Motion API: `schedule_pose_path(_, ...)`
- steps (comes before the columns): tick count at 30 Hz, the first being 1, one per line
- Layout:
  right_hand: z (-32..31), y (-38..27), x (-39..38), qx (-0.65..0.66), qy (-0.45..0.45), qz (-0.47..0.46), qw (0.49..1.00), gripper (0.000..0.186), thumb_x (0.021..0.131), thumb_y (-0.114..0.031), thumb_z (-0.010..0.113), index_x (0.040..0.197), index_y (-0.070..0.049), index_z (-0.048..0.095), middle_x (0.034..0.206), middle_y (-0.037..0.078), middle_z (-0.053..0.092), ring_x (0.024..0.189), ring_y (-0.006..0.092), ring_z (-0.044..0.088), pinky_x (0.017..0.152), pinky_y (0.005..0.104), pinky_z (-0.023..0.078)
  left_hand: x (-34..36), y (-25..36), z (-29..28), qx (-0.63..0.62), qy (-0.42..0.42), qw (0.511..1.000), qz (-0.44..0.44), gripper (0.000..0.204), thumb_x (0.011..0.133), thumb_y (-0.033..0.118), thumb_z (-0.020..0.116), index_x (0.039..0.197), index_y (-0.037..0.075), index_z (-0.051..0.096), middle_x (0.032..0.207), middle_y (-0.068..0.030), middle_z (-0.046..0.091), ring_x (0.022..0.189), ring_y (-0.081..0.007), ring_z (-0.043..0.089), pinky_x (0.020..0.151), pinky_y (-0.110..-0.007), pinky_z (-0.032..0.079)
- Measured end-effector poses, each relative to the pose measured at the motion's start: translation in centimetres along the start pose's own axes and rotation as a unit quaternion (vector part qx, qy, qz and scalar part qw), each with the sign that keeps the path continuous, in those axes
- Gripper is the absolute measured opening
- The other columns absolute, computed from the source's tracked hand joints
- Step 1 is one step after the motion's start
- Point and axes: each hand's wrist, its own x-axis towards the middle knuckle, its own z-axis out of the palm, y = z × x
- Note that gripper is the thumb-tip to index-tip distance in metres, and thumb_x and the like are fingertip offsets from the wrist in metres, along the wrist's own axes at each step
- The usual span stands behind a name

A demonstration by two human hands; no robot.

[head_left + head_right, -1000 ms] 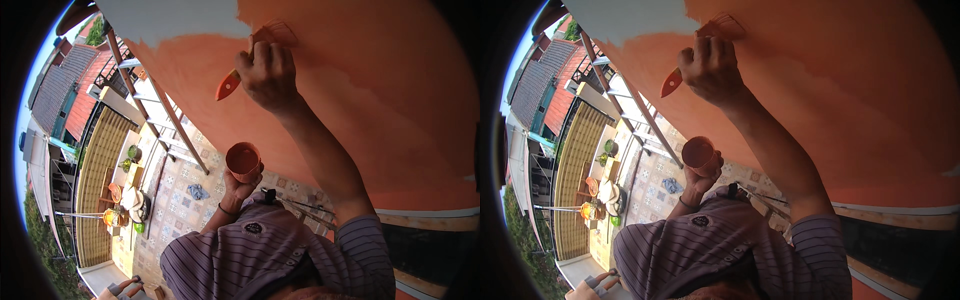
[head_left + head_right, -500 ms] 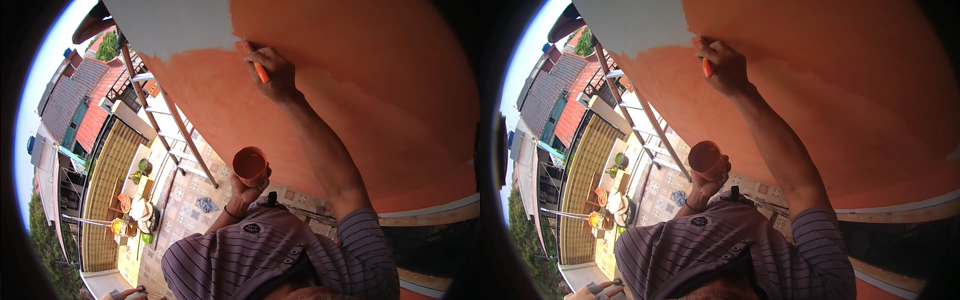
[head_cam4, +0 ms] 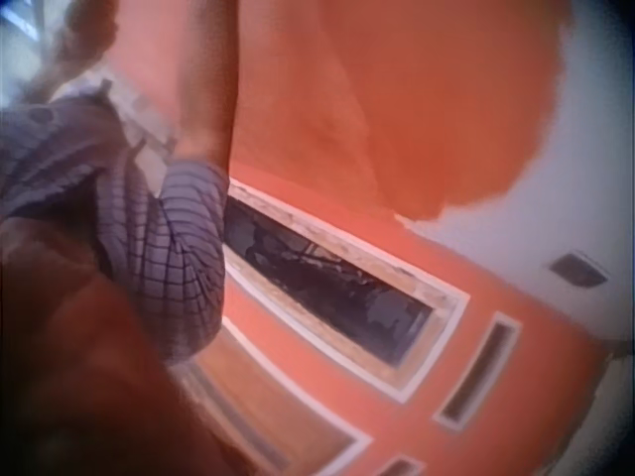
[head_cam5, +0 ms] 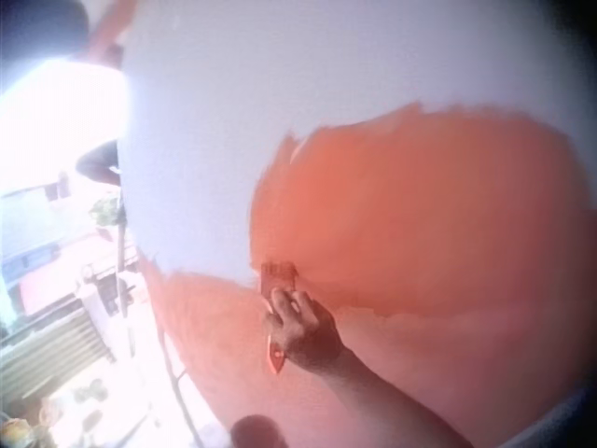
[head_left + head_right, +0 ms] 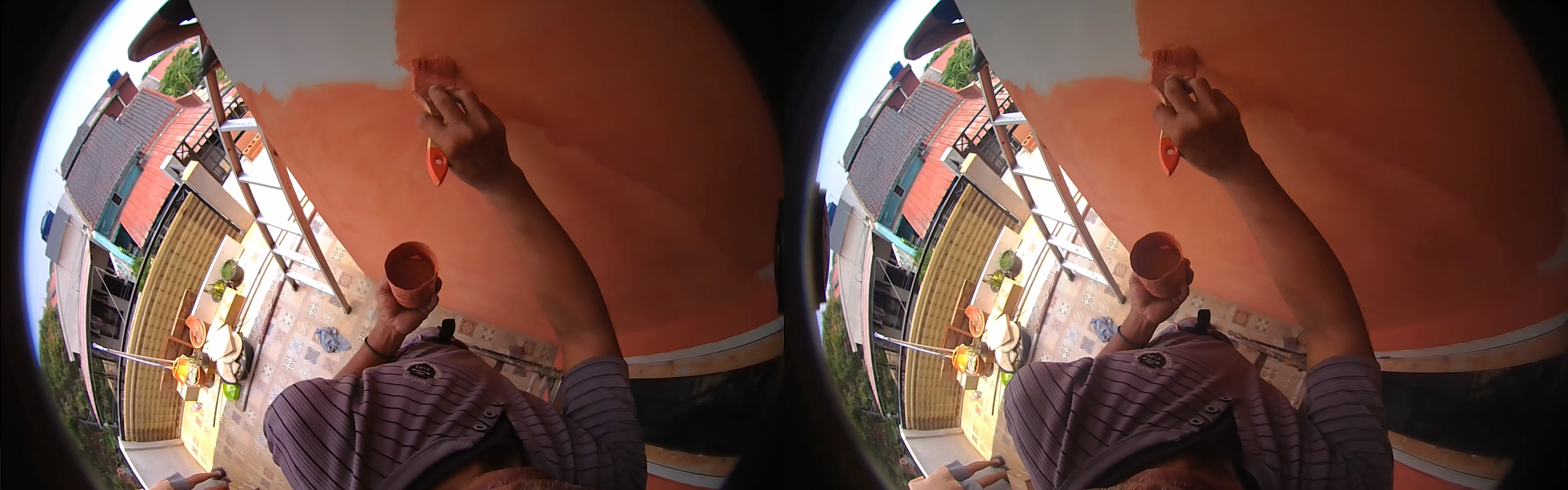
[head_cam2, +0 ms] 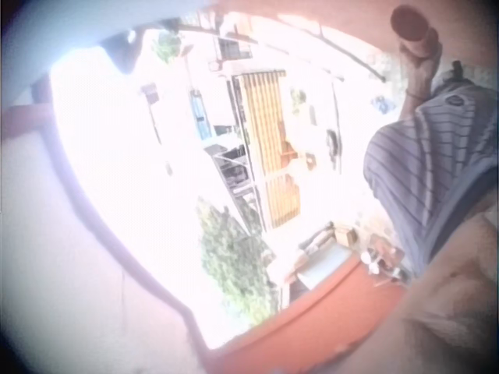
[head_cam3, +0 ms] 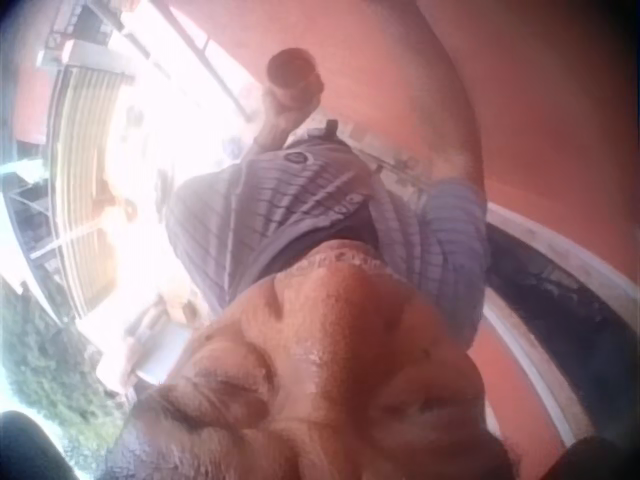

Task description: The person paints a ceiling with orange paint using a brush and a small container. They repeatedly dip the brush into the container and apply paint to the ceiling surface, working across different sections.

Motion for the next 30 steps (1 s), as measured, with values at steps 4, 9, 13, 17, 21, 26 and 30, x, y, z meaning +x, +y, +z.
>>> schedule_pose_path(4,2.6,-3.6,-3.5,0.178,-0.136,0.037,0.974,0.017,0.081,-0.002,0.075,0.093,-0.013,0.075,0.104,0.004,0.07,0.091,0.0241,0.07,0.072,0.0301,0.061,0.9,-0.2,0.1,0.008,-0.051,0.999,-0.016,0.059,0.091,0.046,0.068,0.139,0.011,0.061,0.134,-0.0185,0.063,0.125,-0.0356,0.061,0.095,-0.055,0.06)
schedule_pose_path(9,-3.3,-0.1,-6.0,0.271,-0.103,0.125,0.949,0.018,0.082,0.0,0.076,0.094,-0.013,0.076,0.098,0.003,0.072,0.09,0.0241,0.072,0.071,0.0356,0.061,1.0,0.3,-0.7,-0.018,-0.037,0.999,-0.035,0.06,0.091,0.047,0.069,0.137,0.01,0.062,0.133,-0.0194,0.062,0.127,-0.035,0.06,0.098,-0.056,0.06)
schedule_pose_path(13,-14.3,3.8,-8.0,0.227,-0.114,0.138,0.957,0.024,0.079,0.0,0.081,0.098,-0.013,0.077,0.099,0.005,0.07,0.083,0.0233,0.072,0.065,0.0356,0.06,2.8,0.4,-1.1,-0.018,-0.025,0.996,-0.082,0.062,0.09,0.049,0.071,0.138,0.011,0.061,0.134,-0.0192,0.061,0.128,-0.035,0.059,0.099,-0.057,0.06)
schedule_pose_path(17,-24.5,4.3,-12.2,0.075,-0.202,0.161,0.963,0.024,0.078,-0.003,0.083,0.099,-0.012,0.077,0.098,0.009,0.068,0.084,0.0252,0.072,0.063,0.0371,0.06,5.2,-0.9,-1.1,-0.011,-0.039,0.989,-0.139,0.063,0.09,0.048,0.073,0.139,0.011,0.06,0.137,-0.0193,0.058,0.129,-0.0354,0.057,0.099,-0.057,0.06)
schedule_pose_path(21,-32.4,2.7,-17.7,-0.053,-0.276,0.233,0.931,0.027,0.077,-0.005,0.084,0.102,-0.011,0.075,0.097,0.009,0.067,0.085,0.0264,0.072,0.064,0.0365,0.059,7.2,-2.9,-1.1,-0.006,-0.047,0.979,-0.198,0.061,0.091,0.046,0.075,0.139,0.011,0.06,0.139,-0.0193,0.057,0.129,-0.0361,0.057,0.099,-0.057,0.06)
schedule_pose_path(26,-42.1,-2.8,-25.3,-0.16,-0.396,0.439,0.79,0.023,0.086,-0.006,0.083,0.107,-0.01,0.072,0.099,0.012,0.071,0.086,0.0296,0.072,0.071,0.0387,0.06,8.7,-4.8,-1.2,0.013,-0.061,0.961,-0.269,0.062,0.094,0.046,0.075,0.142,0.009,0.06,0.143,-0.019,0.055,0.133,-0.0363,0.055,0.101,-0.055,0.061)
schedule_pose_path(30,-46.8,-9.5,-30.0,-0.138,-0.261,0.542,0.786,0.021,0.098,-0.003,0.074,0.119,-0.008,0.069,0.101,0.016,0.074,0.087,0.0335,0.074,0.075,0.039,0.058,9.4,-6.3,-1.3,0.028,-0.058,0.946,-0.316,0.061,0.096,0.045,0.074,0.143,0.008,0.06,0.145,-0.0187,0.054,0.136,-0.036,0.054,0.102,-0.055,0.061)
